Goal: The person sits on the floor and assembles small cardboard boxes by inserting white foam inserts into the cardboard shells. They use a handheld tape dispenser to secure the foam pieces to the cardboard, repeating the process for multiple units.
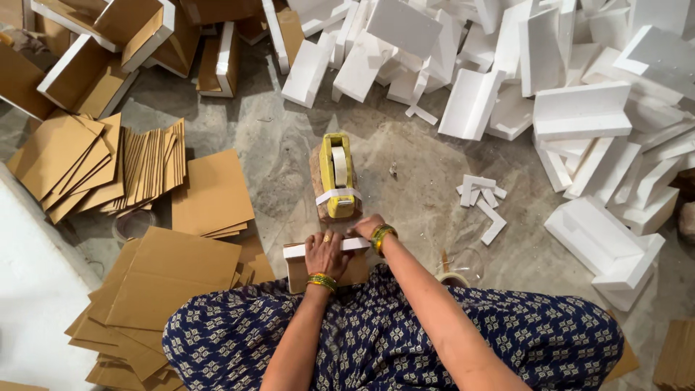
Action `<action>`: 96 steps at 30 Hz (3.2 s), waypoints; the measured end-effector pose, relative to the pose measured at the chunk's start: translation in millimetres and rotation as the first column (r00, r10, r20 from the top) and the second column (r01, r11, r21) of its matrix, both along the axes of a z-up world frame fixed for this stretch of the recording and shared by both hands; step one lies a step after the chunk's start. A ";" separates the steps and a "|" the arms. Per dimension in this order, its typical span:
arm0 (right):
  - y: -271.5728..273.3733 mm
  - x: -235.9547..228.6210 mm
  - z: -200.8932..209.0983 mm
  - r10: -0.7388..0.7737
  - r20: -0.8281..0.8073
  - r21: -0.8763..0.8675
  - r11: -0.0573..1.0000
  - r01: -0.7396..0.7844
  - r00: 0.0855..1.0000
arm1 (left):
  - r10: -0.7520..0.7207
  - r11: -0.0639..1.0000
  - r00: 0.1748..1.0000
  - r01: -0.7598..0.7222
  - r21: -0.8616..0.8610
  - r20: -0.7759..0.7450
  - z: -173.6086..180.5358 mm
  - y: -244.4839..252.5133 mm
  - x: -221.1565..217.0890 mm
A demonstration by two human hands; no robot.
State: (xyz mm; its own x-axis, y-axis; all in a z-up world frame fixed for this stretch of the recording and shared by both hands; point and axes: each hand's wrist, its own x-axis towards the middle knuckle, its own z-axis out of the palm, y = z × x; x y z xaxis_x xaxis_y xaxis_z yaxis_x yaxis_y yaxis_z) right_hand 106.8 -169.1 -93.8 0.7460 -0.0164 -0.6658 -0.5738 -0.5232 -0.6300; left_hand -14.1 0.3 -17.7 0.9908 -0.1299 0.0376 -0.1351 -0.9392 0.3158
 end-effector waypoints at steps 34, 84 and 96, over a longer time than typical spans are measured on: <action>-152.6 -41.7 21.1 0.604 -0.081 -0.484 0.671 -0.561 0.793 | -0.148 0.818 0.983 0.057 -0.573 -0.113 -34.1 32.6 20.4; 35.9 -112.9 36.1 -0.222 0.788 0.030 0.946 0.324 0.574 | 0.005 0.911 0.986 -0.074 -0.405 -0.167 -31.2 19.2 5.6; 8.6 20.4 -40.9 0.395 -0.019 -0.174 0.903 -0.392 0.918 | 0.023 0.867 0.998 -0.051 -0.496 -0.064 -44.2 14.9 4.6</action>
